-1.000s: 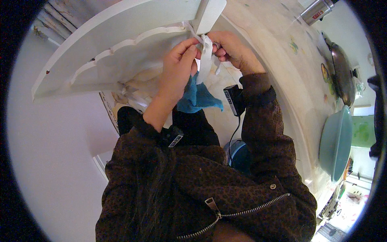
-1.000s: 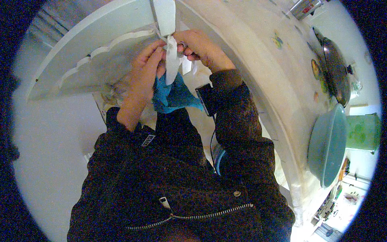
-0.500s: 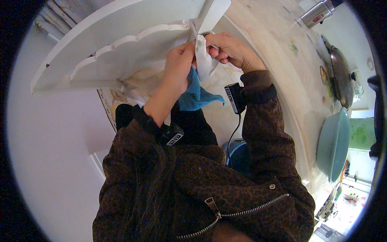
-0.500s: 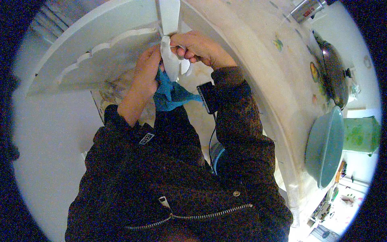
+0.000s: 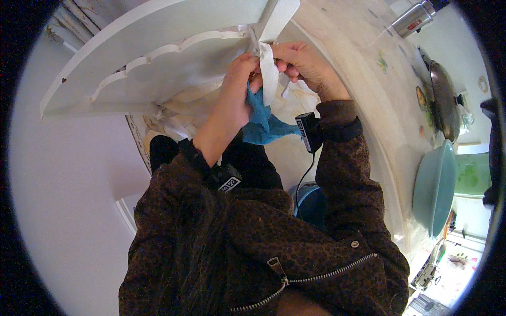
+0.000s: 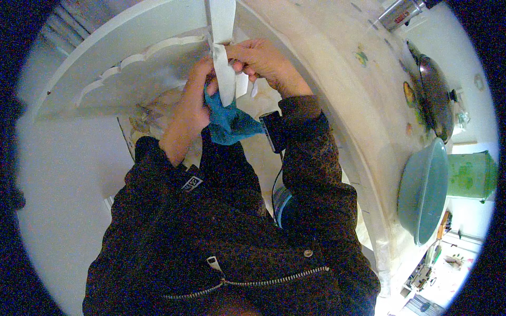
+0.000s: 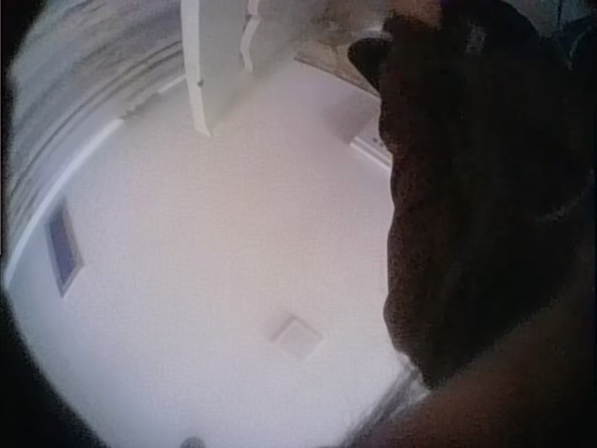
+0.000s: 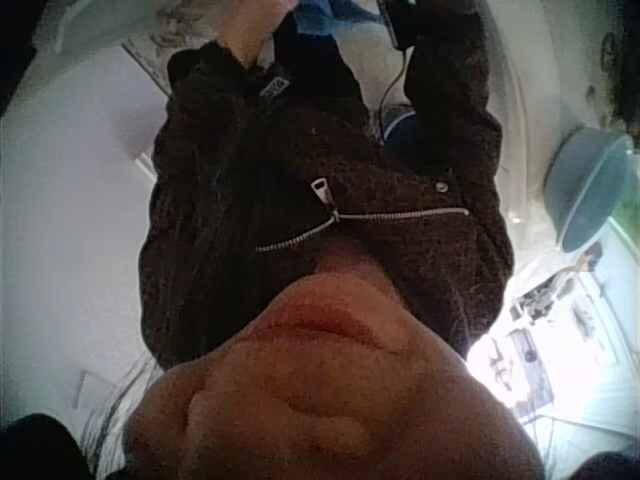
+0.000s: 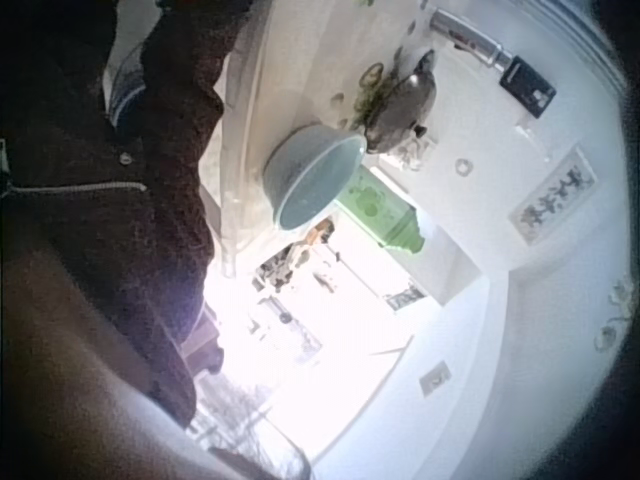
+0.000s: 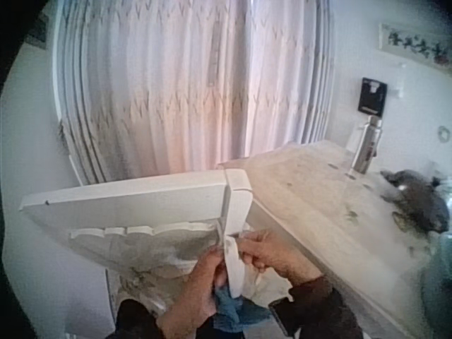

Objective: The person assembles a white plastic chair by unfolding it, threading and tying fabric straps to the frame, and adjusting the seat cover. They then wipe the tabletop with a blue cloth.

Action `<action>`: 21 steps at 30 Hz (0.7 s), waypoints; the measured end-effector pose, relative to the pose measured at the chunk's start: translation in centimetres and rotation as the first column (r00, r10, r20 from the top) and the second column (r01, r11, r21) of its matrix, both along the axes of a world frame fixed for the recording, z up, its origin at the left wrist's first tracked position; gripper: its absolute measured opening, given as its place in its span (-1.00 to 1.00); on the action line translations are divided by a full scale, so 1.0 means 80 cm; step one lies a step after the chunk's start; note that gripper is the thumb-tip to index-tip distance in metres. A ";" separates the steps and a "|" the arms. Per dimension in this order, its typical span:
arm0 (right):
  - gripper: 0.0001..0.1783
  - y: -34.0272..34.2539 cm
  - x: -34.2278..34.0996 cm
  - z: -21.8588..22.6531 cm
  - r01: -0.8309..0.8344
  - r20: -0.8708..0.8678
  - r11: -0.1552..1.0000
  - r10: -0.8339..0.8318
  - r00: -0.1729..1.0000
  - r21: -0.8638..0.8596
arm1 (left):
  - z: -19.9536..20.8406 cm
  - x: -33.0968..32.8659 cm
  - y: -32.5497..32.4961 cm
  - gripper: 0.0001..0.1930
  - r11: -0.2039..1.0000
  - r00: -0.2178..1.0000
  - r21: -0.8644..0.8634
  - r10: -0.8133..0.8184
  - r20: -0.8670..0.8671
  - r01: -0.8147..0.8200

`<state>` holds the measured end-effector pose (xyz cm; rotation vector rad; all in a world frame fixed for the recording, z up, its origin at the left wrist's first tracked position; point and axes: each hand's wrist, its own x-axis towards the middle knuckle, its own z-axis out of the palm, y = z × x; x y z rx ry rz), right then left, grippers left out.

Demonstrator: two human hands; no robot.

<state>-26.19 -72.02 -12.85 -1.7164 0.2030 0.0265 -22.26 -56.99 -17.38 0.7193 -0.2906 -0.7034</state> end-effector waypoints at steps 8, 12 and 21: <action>-0.66 -0.002 0.000 0.004 -0.054 0.077 0.998 0.052 0.996 0.031 | 0.010 0.005 0.011 -0.87 0.999 0.982 0.001 -0.051 0.181 0.052; -0.68 -0.004 -0.006 0.012 -0.007 0.185 0.982 0.042 0.982 -0.187 | 0.009 0.018 0.015 -0.82 0.993 0.958 0.079 -0.105 0.267 0.087; -0.76 -0.002 -0.002 0.009 0.007 0.084 1.000 -0.005 0.996 -0.025 | 0.003 0.024 0.010 -0.79 0.985 0.987 0.137 -0.119 0.112 0.103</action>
